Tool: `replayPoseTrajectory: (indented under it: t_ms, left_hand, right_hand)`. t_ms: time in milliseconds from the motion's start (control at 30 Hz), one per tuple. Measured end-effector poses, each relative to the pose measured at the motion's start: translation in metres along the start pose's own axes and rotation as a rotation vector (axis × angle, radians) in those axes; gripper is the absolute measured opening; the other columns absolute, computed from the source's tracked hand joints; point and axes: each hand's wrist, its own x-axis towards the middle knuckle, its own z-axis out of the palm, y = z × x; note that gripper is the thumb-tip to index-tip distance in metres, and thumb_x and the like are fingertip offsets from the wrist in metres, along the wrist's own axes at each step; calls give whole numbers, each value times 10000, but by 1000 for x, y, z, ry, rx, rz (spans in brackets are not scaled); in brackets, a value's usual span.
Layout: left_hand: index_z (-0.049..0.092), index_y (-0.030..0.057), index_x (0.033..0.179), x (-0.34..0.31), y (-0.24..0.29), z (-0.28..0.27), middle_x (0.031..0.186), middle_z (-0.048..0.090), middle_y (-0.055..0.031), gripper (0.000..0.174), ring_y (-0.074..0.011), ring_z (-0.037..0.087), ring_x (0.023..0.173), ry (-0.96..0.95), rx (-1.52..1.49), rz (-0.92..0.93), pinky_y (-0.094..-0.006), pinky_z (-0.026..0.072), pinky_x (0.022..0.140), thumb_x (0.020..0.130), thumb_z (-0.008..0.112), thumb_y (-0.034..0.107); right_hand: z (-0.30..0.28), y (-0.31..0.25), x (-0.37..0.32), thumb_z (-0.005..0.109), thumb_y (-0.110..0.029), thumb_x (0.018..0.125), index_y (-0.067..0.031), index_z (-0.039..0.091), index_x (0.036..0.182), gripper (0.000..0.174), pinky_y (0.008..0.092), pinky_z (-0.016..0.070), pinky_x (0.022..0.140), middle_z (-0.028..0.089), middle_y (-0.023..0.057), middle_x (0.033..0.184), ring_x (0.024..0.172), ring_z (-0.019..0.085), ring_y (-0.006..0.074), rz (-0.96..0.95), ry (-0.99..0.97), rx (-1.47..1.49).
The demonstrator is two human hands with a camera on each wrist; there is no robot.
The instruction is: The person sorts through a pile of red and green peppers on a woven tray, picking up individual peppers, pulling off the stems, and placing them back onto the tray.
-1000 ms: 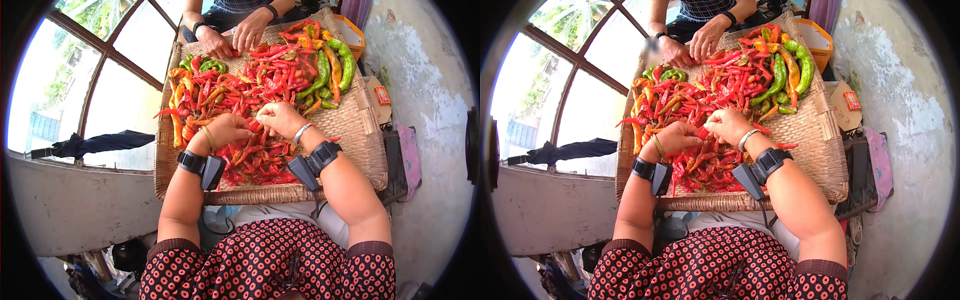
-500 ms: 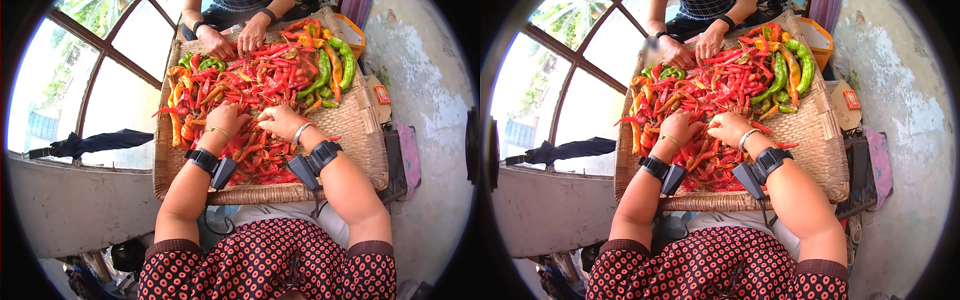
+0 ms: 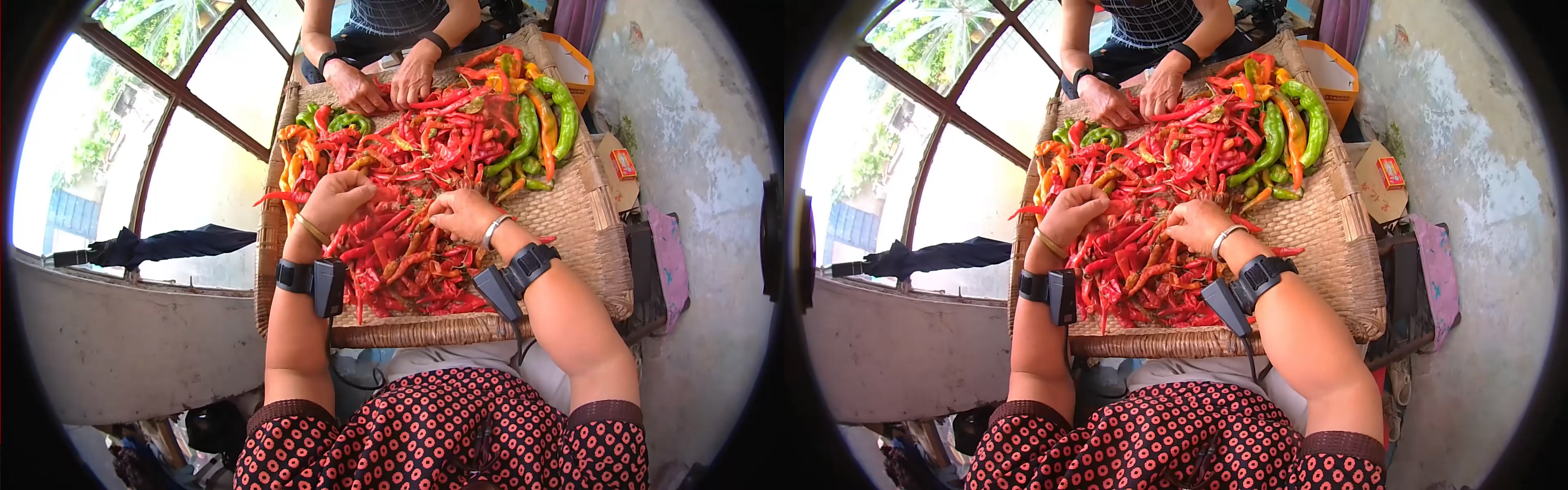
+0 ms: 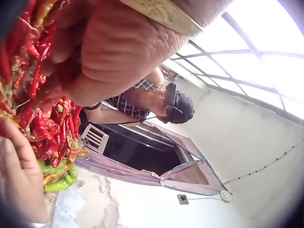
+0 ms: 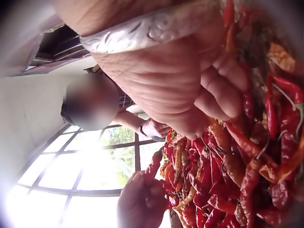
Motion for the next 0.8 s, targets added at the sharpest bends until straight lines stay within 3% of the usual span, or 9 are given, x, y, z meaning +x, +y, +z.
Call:
replayPoseTrajectory:
  t_ms: [100, 167, 233, 300, 400, 633, 667, 767, 800]
  left_hand:
    - [526, 41, 1048, 12, -4, 10, 860, 583, -49, 234, -61, 532, 640, 200, -330, 228, -174, 415, 510, 834, 528, 135]
    - [280, 14, 1286, 16, -7, 21, 1120, 469, -82, 508, -125, 561, 791, 205, -148, 354, -222, 463, 614, 850, 508, 138]
    - [486, 27, 1137, 33, -33, 17, 956, 574, -78, 411, -156, 571, 766, 258, 296, 449, -276, 471, 620, 759, 606, 134]
    - [560, 70, 1045, 32, -43, 16, 976, 573, -110, 358, -224, 580, 815, 223, 920, 489, -324, 470, 669, 710, 627, 175]
    - [605, 91, 916, 17, -36, 33, 936, 565, -100, 241, -263, 554, 864, 181, 1244, 247, -362, 453, 736, 703, 591, 204]
    - [603, 106, 848, 21, -35, 39, 875, 587, -110, 157, -261, 576, 831, 23, 1372, 131, -376, 472, 701, 719, 539, 169]
    - [622, 94, 849, 23, -42, 35, 755, 599, -116, 181, -270, 583, 749, 70, 1263, 259, -366, 464, 677, 696, 570, 176]
    - [626, 79, 832, 17, -29, 30, 739, 605, -124, 178, -254, 592, 695, 53, 929, 375, -333, 469, 639, 665, 597, 132]
    - [619, 42, 808, 16, -25, 29, 672, 607, -86, 147, -187, 590, 615, 82, 852, 446, -278, 465, 581, 669, 617, 89]
  right_hand:
    - [-1, -6, -3, 584, -211, 730, -31, 616, 868, 230, 300, 481, 585, 622, 109, 702, 567, 598, 180, 73, -32, 66]
    - [-1, -8, -2, 579, -222, 730, -33, 620, 859, 232, 307, 480, 601, 623, 111, 710, 579, 601, 187, 82, -50, 34]
    - [-4, -5, -5, 577, -222, 732, -34, 621, 842, 222, 309, 479, 598, 622, 111, 708, 584, 601, 187, 18, 5, -9]
    - [-6, -8, -5, 583, -223, 727, -38, 623, 833, 218, 310, 477, 607, 621, 109, 714, 610, 603, 192, 18, -27, 7]
    - [-1, -11, -3, 590, -230, 720, -52, 632, 823, 210, 316, 470, 655, 622, 103, 754, 690, 604, 207, 28, -27, -52]
    - [-2, -8, -5, 593, -236, 714, -61, 636, 842, 221, 321, 462, 715, 626, 116, 804, 771, 599, 228, 65, -45, -46]
    - [-1, -7, -4, 594, -237, 712, -58, 634, 845, 227, 322, 462, 715, 626, 119, 809, 771, 599, 232, 43, -26, -60]
    - [0, -4, -4, 594, -235, 713, -59, 633, 860, 233, 323, 462, 714, 626, 120, 810, 765, 599, 233, 26, -14, -44]
    - [-1, -5, -4, 594, -235, 713, -59, 633, 860, 233, 323, 462, 714, 626, 120, 810, 765, 599, 233, 26, -8, -45]
